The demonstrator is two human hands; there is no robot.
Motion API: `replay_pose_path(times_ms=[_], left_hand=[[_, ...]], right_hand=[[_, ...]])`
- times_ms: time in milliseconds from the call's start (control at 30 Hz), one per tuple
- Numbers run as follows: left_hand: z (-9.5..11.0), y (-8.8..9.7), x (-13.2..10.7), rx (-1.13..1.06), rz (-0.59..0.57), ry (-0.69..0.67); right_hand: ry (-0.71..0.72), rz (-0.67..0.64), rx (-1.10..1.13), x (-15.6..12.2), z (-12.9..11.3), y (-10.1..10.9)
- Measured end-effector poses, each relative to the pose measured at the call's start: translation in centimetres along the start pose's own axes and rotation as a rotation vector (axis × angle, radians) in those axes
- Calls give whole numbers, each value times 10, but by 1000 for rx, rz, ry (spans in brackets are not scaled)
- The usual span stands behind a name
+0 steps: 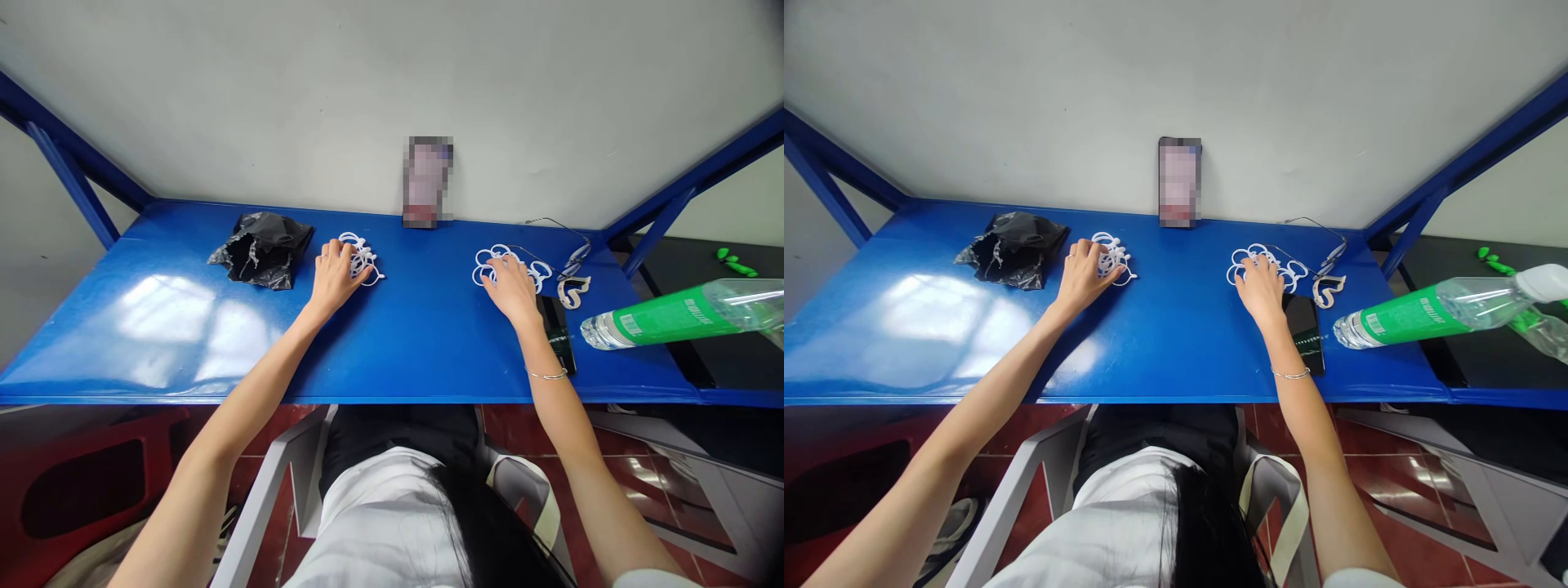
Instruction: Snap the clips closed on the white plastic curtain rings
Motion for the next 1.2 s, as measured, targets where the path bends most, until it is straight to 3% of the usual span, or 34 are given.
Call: replay_pose_path(times_ms=[367, 800, 933, 1200], left_hand=[[7, -3, -3, -15, -11, -23], [19, 11, -6, -17, 52, -55], [36, 13, -10, -68, 76, -181], [86, 8, -35, -193, 87, -579]], right_hand=[[193, 61, 109, -9, -42, 12], [200, 65, 196, -15, -49, 21], [216, 105, 201, -18, -53, 27], [213, 273, 244, -19, -51, 44]])
Point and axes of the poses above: each hand's wrist, its own x-axis towards the middle knuckle, its own y-axis out of the back of the hand, z = x × y, the point moved 10 cm from there along x, towards the middle knuckle, and after that the axes turned 1 degree about z, right-handed, at the moved point
